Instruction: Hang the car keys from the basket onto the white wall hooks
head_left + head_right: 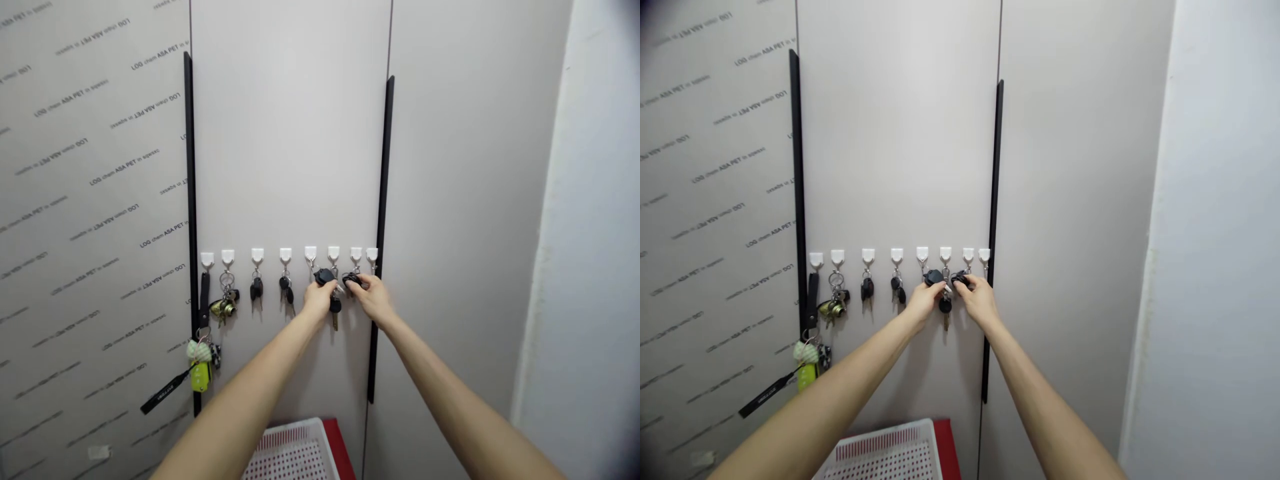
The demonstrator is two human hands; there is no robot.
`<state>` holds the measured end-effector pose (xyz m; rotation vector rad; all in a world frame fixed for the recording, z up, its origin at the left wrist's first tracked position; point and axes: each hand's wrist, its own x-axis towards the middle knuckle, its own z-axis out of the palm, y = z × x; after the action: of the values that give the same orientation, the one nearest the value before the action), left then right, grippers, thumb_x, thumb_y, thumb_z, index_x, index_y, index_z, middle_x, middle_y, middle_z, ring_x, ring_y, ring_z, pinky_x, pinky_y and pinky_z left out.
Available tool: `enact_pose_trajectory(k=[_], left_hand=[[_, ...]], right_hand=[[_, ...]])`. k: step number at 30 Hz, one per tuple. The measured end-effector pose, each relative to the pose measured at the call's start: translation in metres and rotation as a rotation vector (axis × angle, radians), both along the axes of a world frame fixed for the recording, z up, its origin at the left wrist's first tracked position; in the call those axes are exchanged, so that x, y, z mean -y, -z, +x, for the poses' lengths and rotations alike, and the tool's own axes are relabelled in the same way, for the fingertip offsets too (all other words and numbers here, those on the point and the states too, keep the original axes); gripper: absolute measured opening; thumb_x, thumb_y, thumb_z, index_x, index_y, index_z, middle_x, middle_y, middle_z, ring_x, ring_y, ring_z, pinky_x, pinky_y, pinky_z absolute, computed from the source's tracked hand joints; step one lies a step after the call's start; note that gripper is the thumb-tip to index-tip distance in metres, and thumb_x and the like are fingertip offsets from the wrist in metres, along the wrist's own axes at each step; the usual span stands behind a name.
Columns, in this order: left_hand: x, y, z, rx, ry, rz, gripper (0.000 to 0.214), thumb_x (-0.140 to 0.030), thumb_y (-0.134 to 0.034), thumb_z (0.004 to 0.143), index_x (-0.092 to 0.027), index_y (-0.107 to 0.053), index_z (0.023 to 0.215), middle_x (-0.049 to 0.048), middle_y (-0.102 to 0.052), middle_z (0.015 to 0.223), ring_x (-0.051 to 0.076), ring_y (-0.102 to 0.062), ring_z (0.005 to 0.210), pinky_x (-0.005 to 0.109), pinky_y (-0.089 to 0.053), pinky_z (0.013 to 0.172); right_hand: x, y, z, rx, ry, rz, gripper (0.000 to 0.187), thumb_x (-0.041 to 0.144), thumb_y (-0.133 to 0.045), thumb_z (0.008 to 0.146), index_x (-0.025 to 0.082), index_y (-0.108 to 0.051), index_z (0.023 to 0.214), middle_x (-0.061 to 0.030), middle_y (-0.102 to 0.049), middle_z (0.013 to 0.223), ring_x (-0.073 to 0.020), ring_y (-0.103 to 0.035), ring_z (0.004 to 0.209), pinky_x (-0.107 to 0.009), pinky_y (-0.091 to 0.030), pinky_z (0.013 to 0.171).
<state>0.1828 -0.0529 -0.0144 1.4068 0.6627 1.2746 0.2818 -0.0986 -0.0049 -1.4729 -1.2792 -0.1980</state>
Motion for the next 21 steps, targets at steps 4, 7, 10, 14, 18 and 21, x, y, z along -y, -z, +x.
enact_pose_trajectory(k=[4,7,10,14,18,21], left_hand=[[0.000,-0.003,-0.009,0.059,0.093,-0.022,0.015,-0.023,-0.049,0.059,-0.011,-0.055,0.066,0.0017,-0.055,0.060,0.008,-0.047,0.052,0.019,-0.034,0.051],[-0.005,-0.014,-0.023,0.087,0.097,0.007,0.015,-0.025,-0.048,0.060,-0.011,-0.052,0.061,0.0013,-0.055,0.059,0.007,-0.048,0.053,0.019,-0.033,0.052],[-0.009,-0.030,-0.035,0.080,0.078,0.044,0.015,-0.026,-0.046,0.061,-0.012,-0.050,0.060,0.0020,-0.056,0.062,0.008,-0.051,0.055,0.019,-0.034,0.052],[-0.014,-0.048,-0.042,0.098,0.026,0.105,0.019,-0.027,-0.037,0.067,-0.013,-0.045,0.056,0.0016,-0.056,0.063,0.007,-0.051,0.053,0.019,-0.035,0.052],[-0.019,-0.056,-0.047,-0.095,-0.012,0.225,0.023,-0.026,-0.036,0.069,-0.013,-0.042,0.051,-0.0005,-0.051,0.049,0.007,-0.047,0.042,0.019,-0.035,0.049],[-0.016,-0.059,-0.051,-0.258,0.041,0.168,0.027,-0.027,-0.033,0.071,-0.013,-0.040,0.049,-0.0001,-0.049,0.043,0.007,-0.046,0.037,0.019,-0.033,0.045]], right_hand=[[-0.003,0.014,-0.005,-0.112,-0.193,0.024,0.024,0.035,-0.043,0.060,0.015,-0.055,0.067,-0.0016,-0.055,0.063,-0.0115,-0.046,0.056,-0.022,-0.036,0.054],[0.000,0.008,-0.001,-0.189,-0.159,0.057,0.026,0.037,-0.041,0.061,0.013,-0.052,0.061,-0.0011,-0.051,0.054,-0.0105,-0.043,0.050,-0.022,-0.034,0.048],[0.003,-0.013,0.006,-0.213,-0.006,0.169,0.027,0.039,-0.044,0.058,0.013,-0.052,0.059,0.0004,-0.048,0.051,-0.0088,-0.040,0.046,-0.020,-0.031,0.044],[0.007,-0.044,0.003,-0.135,-0.015,0.250,0.027,0.038,-0.046,0.056,0.013,-0.053,0.060,0.0013,-0.048,0.051,-0.0074,-0.039,0.045,-0.019,-0.031,0.044],[0.004,-0.032,-0.013,-0.058,-0.133,0.099,0.024,0.038,-0.046,0.057,0.014,-0.053,0.058,0.0022,-0.047,0.048,-0.0080,-0.040,0.045,-0.020,-0.032,0.044],[-0.005,-0.001,-0.026,-0.029,-0.036,0.058,0.023,0.038,-0.045,0.059,0.017,-0.053,0.057,0.0008,-0.048,0.052,-0.0110,-0.043,0.050,-0.023,-0.035,0.048]])
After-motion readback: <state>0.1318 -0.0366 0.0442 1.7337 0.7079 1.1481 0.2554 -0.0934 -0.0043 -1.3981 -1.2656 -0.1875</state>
